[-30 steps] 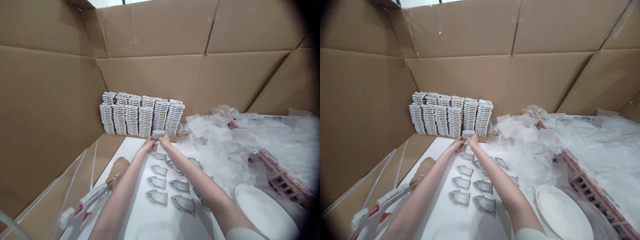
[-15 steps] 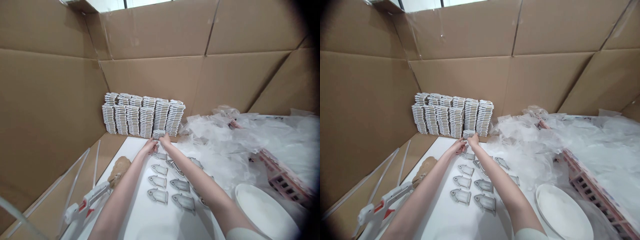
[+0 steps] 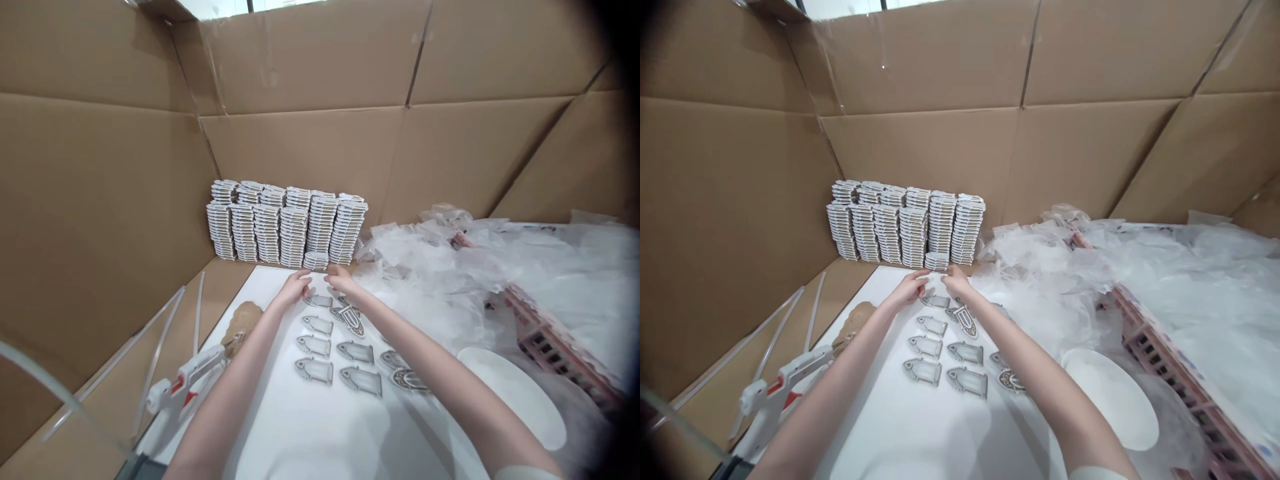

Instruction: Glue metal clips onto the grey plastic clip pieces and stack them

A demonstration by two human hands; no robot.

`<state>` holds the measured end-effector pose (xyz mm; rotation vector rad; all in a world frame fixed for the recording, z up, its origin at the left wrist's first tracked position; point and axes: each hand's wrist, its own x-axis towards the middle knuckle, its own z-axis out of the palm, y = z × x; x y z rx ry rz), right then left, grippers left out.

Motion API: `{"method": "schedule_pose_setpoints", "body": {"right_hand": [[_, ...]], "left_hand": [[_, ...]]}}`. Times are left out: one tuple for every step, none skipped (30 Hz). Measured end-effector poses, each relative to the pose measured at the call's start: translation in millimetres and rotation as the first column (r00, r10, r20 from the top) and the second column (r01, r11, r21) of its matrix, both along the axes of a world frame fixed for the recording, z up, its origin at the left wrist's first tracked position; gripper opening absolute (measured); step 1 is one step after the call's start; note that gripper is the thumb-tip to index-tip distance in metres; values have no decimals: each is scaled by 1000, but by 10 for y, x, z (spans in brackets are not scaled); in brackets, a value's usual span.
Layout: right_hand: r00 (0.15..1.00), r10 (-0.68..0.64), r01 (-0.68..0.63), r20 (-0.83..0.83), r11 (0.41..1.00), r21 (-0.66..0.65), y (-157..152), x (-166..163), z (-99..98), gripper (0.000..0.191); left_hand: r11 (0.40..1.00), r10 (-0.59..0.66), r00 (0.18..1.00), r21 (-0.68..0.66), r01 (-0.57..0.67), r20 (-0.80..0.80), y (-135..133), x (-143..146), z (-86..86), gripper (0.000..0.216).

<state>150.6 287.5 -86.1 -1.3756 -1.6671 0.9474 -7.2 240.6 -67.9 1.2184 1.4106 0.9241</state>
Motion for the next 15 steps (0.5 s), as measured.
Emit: {"method": "schedule_pose_setpoints", "body": {"right_hand": [[997,46,-44,60,999,-28,-77,79,41,33],[989,87,-82,121,995,-51,-154,159,83,30],[977,117,-108,176,992,-60,-231,237,125,26],[964,135,-124,230,990,-61,-309,312,166,21],[949,142,-131,283,990,-57,-389,381,203,16],[933,140,-131,330,990,-50,-469,442,235,13],[921,131,-123,368,991,-46,-551,492,261,14],[905,123,-116,407,992,-44,-634,530,280,17],[882,118,-113,455,993,-40,-715,556,293,21],[851,114,-113,513,993,-34,-791,569,301,25],[811,109,-116,575,993,-24,-860,573,305,28],[767,102,-124,634,992,-9,-918,570,308,30],[727,93,-133,680,991,7,-964,563,309,30],[701,84,-140,709,990,21,-997,555,311,28],[691,78,-144,719,989,31,-1018,551,313,24]], "left_hand": [[1000,-8,1000,21,9,-15,-58,5,38,47],[999,-18,999,42,19,-30,-122,10,79,43],[998,-27,999,60,30,-44,-192,15,120,39],[996,-37,998,79,41,-57,-265,21,159,36],[994,-46,997,96,53,-67,-341,28,193,34],[991,-56,996,113,64,-76,-416,35,220,32],[989,-66,994,129,76,-83,-489,44,238,31],[986,-76,993,143,89,-89,-559,53,248,31],[983,-87,992,155,100,-94,-622,63,250,31],[980,-96,990,165,112,-99,-679,73,247,32],[977,-106,989,173,122,-103,-727,83,240,32],[975,-115,988,181,133,-107,-768,91,232,33],[972,-122,986,189,141,-110,-802,96,224,34],[969,-129,985,195,149,-112,-830,98,217,34],[968,-134,984,200,155,-113,-852,96,211,35]]}}
